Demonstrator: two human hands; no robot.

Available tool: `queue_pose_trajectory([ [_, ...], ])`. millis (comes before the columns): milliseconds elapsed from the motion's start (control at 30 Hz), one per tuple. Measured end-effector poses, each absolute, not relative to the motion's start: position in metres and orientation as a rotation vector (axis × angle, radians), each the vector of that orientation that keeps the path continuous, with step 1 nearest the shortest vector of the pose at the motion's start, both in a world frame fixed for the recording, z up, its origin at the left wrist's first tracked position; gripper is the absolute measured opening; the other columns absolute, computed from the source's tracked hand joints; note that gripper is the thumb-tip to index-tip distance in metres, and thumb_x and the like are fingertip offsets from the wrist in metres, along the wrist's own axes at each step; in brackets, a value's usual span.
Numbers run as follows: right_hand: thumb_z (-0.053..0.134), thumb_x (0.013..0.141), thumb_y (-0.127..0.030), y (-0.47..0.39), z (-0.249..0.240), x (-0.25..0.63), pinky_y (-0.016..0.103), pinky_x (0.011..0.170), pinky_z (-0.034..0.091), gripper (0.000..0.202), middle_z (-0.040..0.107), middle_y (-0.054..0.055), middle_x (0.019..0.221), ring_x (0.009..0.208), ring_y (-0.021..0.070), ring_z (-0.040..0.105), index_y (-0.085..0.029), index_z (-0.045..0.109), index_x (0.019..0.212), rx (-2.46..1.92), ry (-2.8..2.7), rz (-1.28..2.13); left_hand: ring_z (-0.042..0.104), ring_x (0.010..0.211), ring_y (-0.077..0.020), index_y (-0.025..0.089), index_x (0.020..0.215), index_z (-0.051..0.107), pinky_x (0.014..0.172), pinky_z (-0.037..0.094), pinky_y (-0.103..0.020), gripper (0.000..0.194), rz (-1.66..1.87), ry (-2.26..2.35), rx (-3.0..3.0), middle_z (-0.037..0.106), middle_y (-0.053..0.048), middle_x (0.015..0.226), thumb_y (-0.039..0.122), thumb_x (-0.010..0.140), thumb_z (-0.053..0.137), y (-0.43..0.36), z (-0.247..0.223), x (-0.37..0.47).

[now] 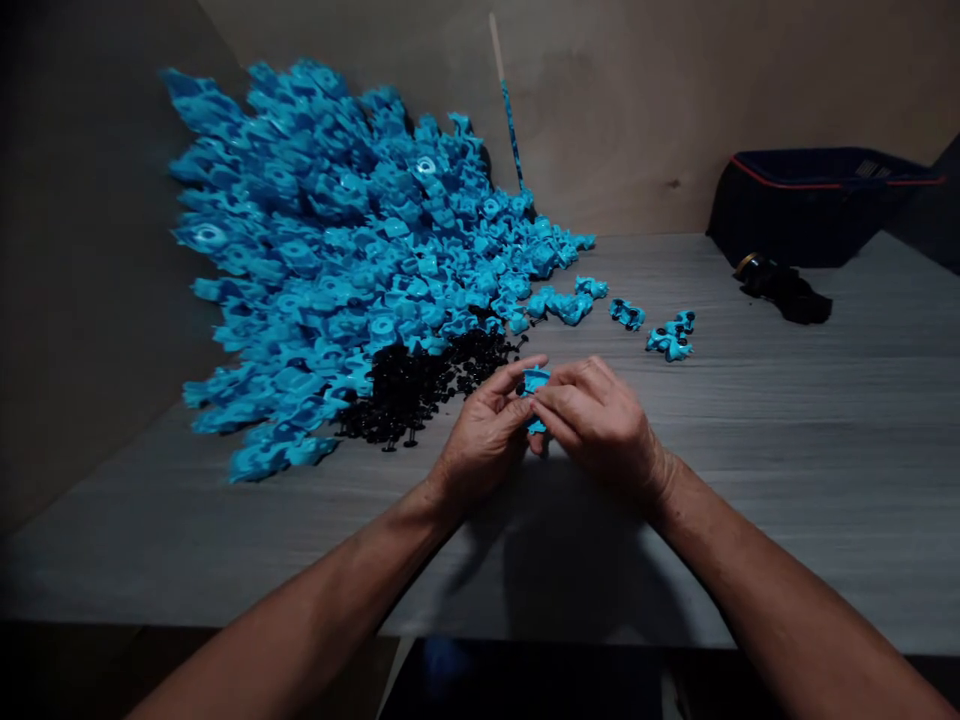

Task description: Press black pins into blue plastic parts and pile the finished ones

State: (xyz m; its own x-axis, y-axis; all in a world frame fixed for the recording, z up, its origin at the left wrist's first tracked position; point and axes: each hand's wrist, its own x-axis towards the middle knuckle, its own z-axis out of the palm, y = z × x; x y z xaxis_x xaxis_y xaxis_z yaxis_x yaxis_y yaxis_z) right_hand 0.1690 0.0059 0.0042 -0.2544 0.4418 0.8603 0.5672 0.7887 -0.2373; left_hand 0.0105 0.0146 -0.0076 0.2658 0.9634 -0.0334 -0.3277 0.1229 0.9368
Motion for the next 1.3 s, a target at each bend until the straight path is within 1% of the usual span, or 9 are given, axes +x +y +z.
queue_pose_trajectory([
  [233, 0.061, 0.095, -0.015, 0.007, 0.001, 0.171, 0.032, 0.069, 0.051, 0.014, 0.068, 0.005, 0.085, 0.075, 0.0176, 0.06, -0.022, 0.069, 0.086, -0.776, -1.956, -0.197, 0.061, 0.056, -0.0077, 0.02, 0.125, 0.068, 0.045, 0.051, -0.019, 0.055, 1.104, 0.843, 1.055, 0.068, -0.003, 0.096, 0.034, 0.074, 0.084, 0.013, -0.007, 0.012],
  [467, 0.061, 0.094, -0.013, 0.007, -0.001, 0.173, 0.031, 0.072, 0.05, 0.015, 0.068, 0.005, 0.086, 0.078, 0.018, 0.06, -0.022, 0.067, 0.084, -0.762, -2.002, -0.197, 0.061, 0.055, -0.0083, 0.017, 0.121, 0.069, 0.045, 0.049, -0.018, 0.054, 1.099, 0.842, 1.06, 0.067, -0.001, 0.085, 0.035, 0.073, 0.086, 0.012, -0.005, 0.013],
  [633, 0.06, 0.094, -0.013, 0.009, 0.0, 0.174, 0.031, 0.071, 0.05, 0.016, 0.067, 0.005, 0.086, 0.077, 0.0179, 0.059, -0.022, 0.068, 0.084, -0.773, -1.984, -0.222, 0.061, 0.055, -0.0082, 0.017, 0.12, 0.068, 0.046, 0.052, -0.02, 0.052, 1.09, 0.817, 1.05, 0.069, -0.003, 0.094, 0.038, 0.074, 0.085, 0.011, -0.008, 0.013],
  [800, 0.062, 0.093, -0.012, 0.01, 0.001, 0.174, 0.03, 0.071, 0.051, 0.013, 0.067, 0.006, 0.085, 0.077, 0.0173, 0.059, -0.02, 0.068, 0.087, -0.756, -1.959, -0.243, 0.061, 0.059, -0.0091, 0.018, 0.117, 0.066, 0.047, 0.054, -0.02, 0.044, 1.096, 0.786, 1.053, 0.069, -0.003, 0.097, 0.032, 0.078, 0.081, 0.012, -0.011, 0.013],
  [900, 0.061, 0.094, -0.012, 0.01, 0.001, 0.175, 0.031, 0.071, 0.052, 0.013, 0.067, 0.006, 0.085, 0.078, 0.0172, 0.059, -0.02, 0.068, 0.087, -0.761, -1.954, -0.23, 0.06, 0.06, -0.0089, 0.018, 0.115, 0.066, 0.046, 0.054, -0.02, 0.043, 1.1, 0.758, 1.044, 0.068, -0.003, 0.097, 0.029, 0.076, 0.08, 0.012, -0.01, 0.012],
  [967, 0.062, 0.094, -0.012, 0.01, 0.0, 0.175, 0.031, 0.071, 0.052, 0.012, 0.067, 0.006, 0.084, 0.078, 0.0171, 0.059, -0.019, 0.068, 0.086, -0.745, -1.942, -0.225, 0.06, 0.059, -0.0096, 0.019, 0.115, 0.066, 0.047, 0.055, -0.021, 0.041, 1.1, 0.733, 1.034, 0.067, -0.002, 0.093, 0.032, 0.077, 0.078, 0.011, -0.009, 0.011],
  [1133, 0.063, 0.092, -0.012, 0.012, 0.0, 0.176, 0.031, 0.071, 0.052, 0.01, 0.067, 0.006, 0.085, 0.077, 0.017, 0.06, -0.019, 0.068, 0.088, -0.726, -1.949, -0.223, 0.061, 0.054, -0.0108, 0.018, 0.115, 0.066, 0.048, 0.058, -0.026, 0.043, 1.116, 0.734, 1.04, 0.066, -0.002, 0.087, 0.048, 0.084, 0.071, 0.012, -0.009, 0.009],
  [1233, 0.065, 0.09, -0.013, 0.016, -0.002, 0.176, 0.031, 0.07, 0.053, 0.009, 0.067, 0.005, 0.085, 0.079, 0.0171, 0.062, -0.019, 0.069, 0.095, -0.73, -1.893, -0.16, 0.062, 0.051, -0.0109, 0.019, 0.116, 0.065, 0.047, 0.057, -0.026, 0.043, 1.144, 0.769, 1.101, 0.068, -0.002, 0.088, 0.049, 0.086, 0.071, 0.014, -0.012, 0.009],
  [1300, 0.07, 0.086, -0.016, 0.018, -0.002, 0.177, 0.031, 0.071, 0.053, 0.018, 0.068, 0.004, 0.088, 0.081, 0.0175, 0.063, -0.02, 0.069, 0.103, -0.75, -1.835, -0.045, 0.063, 0.052, -0.0114, 0.02, 0.117, 0.065, 0.048, 0.056, -0.026, 0.042, 1.185, 0.8, 1.141, 0.069, -0.003, 0.089, 0.049, 0.088, 0.069, 0.013, -0.011, 0.009],
])
